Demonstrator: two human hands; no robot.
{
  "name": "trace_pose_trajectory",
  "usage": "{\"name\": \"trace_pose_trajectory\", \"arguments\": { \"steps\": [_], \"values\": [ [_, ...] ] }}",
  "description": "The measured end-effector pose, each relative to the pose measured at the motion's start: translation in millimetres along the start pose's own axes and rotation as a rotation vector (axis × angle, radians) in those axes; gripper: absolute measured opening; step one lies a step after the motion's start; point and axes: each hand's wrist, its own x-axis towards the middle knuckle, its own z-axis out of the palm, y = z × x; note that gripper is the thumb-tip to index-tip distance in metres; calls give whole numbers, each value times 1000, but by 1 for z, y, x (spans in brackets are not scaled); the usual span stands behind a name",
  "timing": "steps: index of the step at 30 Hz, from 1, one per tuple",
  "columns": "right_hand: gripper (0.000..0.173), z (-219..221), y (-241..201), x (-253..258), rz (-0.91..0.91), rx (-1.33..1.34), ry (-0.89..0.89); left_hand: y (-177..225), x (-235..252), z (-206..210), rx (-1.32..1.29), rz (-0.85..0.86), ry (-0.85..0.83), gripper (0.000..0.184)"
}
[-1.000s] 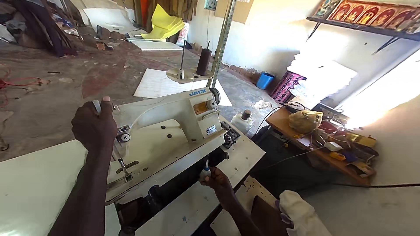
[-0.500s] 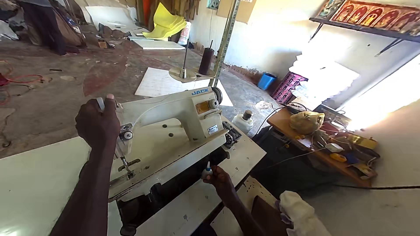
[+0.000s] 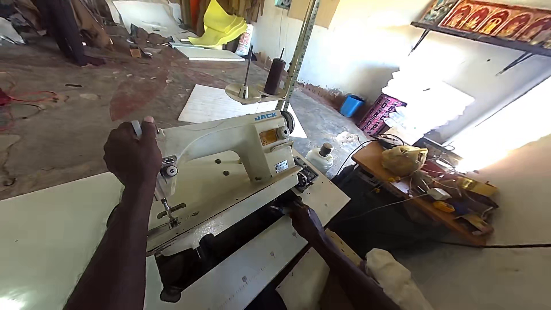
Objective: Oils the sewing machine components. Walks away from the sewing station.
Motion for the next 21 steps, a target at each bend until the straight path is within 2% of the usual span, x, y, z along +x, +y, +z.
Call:
{"name": "trace_pose_trajectory", "arguments": {
  "steps": [4, 7, 12, 17, 21],
  "values": [
    [22, -3, 2, 24, 1, -129, -91, 1, 0, 0, -3, -11, 3, 74],
    [22, -3, 1, 37, -10, -119, -132, 2, 0, 0, -11, -23, 0, 73],
    [28, 11, 1, 55, 98, -44, -170, 3, -1, 0, -5, -20, 2, 72],
    [37, 18, -17, 59, 149, -114, -270, 2, -1, 1, -17, -22, 9, 73],
    [37, 20, -18, 61, 174, -86, -318, 1, 0, 3, -6, -19, 22, 73]
  ]
}}
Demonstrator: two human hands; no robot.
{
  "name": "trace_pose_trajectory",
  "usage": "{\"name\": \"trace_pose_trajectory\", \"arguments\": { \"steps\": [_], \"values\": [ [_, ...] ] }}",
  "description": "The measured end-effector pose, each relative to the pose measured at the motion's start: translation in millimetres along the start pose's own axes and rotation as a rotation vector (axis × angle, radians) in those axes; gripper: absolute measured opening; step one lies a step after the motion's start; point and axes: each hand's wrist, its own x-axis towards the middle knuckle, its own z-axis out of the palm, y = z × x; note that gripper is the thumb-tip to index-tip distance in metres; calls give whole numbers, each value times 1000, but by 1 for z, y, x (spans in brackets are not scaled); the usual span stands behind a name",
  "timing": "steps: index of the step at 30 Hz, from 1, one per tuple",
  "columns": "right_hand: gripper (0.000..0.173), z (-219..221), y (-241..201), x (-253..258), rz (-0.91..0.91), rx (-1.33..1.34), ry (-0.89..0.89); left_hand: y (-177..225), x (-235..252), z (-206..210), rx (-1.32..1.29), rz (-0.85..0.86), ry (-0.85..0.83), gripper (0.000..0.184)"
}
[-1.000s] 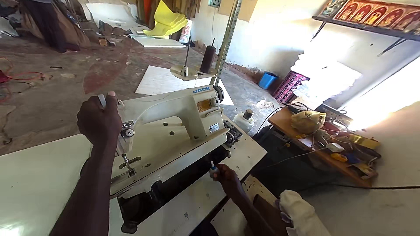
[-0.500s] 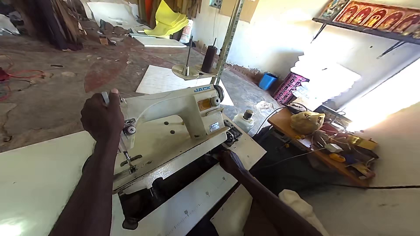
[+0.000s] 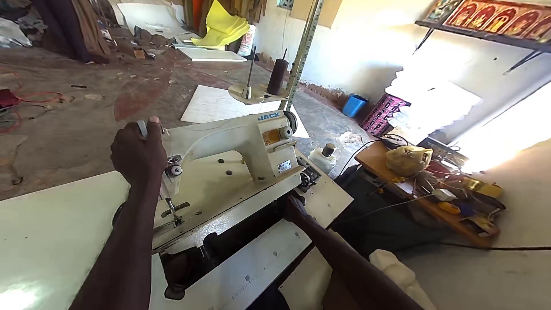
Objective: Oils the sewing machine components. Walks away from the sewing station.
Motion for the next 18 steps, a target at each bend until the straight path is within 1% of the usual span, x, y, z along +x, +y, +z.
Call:
{"name": "trace_pose_trajectory", "arguments": {
  "steps": [6, 9, 10, 12, 15, 18],
  "values": [
    [38, 5, 5, 8, 8, 44, -1, 1, 0, -3, 13, 1, -29, 73],
    [39, -1, 4, 4, -10, 36, -23, 3, -1, -3, -2, -5, -27, 72],
    [40, -3, 3, 1, -30, 35, -4, 3, -1, -4, -2, -10, -24, 72],
    [35, -8, 4, -8, -89, 18, 81, 3, -1, -5, 5, -15, -13, 69],
    [24, -7, 26, -19, -215, 53, 251, 1, 1, -4, -1, 1, -6, 67],
    [23, -8, 50, -48, -234, 331, 365, 0, 1, -1, 1, 13, 7, 67]
  ]
}}
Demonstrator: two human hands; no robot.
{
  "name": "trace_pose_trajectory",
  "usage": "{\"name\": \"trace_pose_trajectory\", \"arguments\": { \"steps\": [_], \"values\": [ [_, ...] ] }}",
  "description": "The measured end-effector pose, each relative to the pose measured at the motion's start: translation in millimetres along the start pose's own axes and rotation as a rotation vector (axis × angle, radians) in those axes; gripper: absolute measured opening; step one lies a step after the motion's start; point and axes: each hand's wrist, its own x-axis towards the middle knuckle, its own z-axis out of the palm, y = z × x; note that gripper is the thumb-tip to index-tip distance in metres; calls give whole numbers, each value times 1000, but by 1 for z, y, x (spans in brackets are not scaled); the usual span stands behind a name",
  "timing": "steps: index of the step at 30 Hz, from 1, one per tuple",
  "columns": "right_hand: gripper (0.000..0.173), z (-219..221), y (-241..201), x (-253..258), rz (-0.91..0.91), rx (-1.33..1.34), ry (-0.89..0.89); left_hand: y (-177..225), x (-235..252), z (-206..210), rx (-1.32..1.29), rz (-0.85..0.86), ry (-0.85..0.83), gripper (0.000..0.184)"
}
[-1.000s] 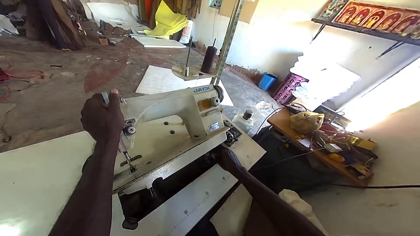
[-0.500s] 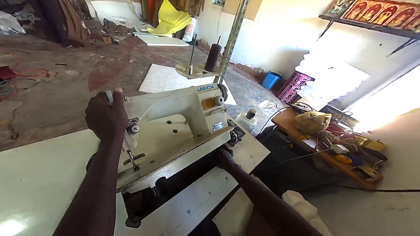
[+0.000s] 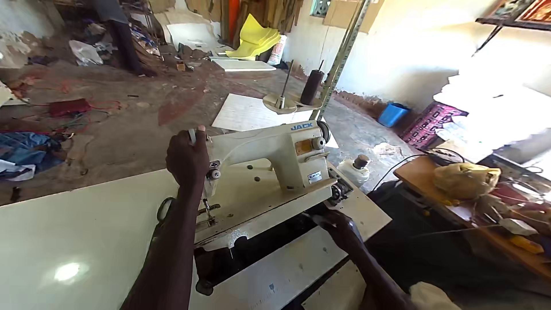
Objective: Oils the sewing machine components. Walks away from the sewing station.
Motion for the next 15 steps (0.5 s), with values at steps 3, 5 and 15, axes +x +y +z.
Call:
{"name": "trace_pose_trajectory", "arguments": {
  "steps": [3, 5, 15],
  "values": [
    [31, -20, -14, -35, 64, 458, 80, 0, 0, 0, -5, 8, 13, 65],
    [35, -29, -42, -47, -23, 806, 97, 0, -1, -1, -18, 10, 15, 65],
    [26, -2, -210, 45, -572, 818, -449, -4, -16, -5, -38, 81, 22, 68]
  ]
}}
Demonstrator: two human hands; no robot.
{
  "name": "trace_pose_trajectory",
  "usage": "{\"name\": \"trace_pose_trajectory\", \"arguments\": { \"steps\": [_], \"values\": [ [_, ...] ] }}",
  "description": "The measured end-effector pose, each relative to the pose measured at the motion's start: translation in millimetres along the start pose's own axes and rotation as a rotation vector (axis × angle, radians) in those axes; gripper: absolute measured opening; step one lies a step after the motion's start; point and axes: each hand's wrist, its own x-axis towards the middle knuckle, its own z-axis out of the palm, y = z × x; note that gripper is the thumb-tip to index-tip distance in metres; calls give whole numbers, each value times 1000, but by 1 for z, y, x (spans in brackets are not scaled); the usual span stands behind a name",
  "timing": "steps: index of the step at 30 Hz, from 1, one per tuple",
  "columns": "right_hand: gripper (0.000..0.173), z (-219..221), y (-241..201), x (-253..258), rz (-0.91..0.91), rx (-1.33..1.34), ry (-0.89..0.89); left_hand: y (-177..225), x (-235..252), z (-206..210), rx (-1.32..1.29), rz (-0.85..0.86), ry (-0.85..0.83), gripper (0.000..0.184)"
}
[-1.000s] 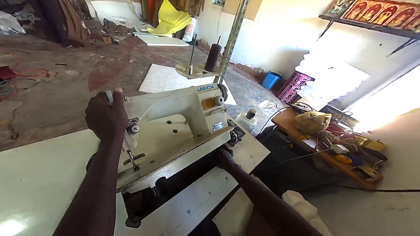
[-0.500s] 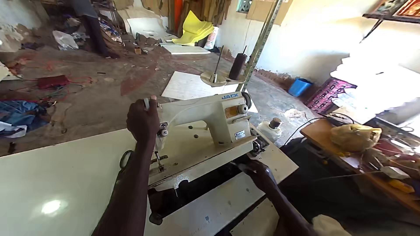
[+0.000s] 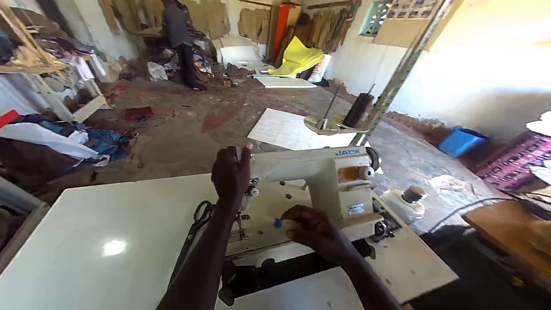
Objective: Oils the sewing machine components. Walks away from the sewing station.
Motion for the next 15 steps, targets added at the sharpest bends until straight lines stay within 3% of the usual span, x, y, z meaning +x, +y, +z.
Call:
{"name": "trace_pose_trajectory", "arguments": {
  "steps": [3, 9, 15],
  "values": [
    [25, 18, 13, 21, 0, -244, -129, -3, -1, 2, 25, 34, 34, 65],
    [24, 42, 29, 19, 7, -382, -35, 0, -15, -4, 14, 52, -1, 68],
    [22, 46, 33, 17, -19, -441, -11, -3, -7, 3, 17, 70, 77, 63]
  ]
}}
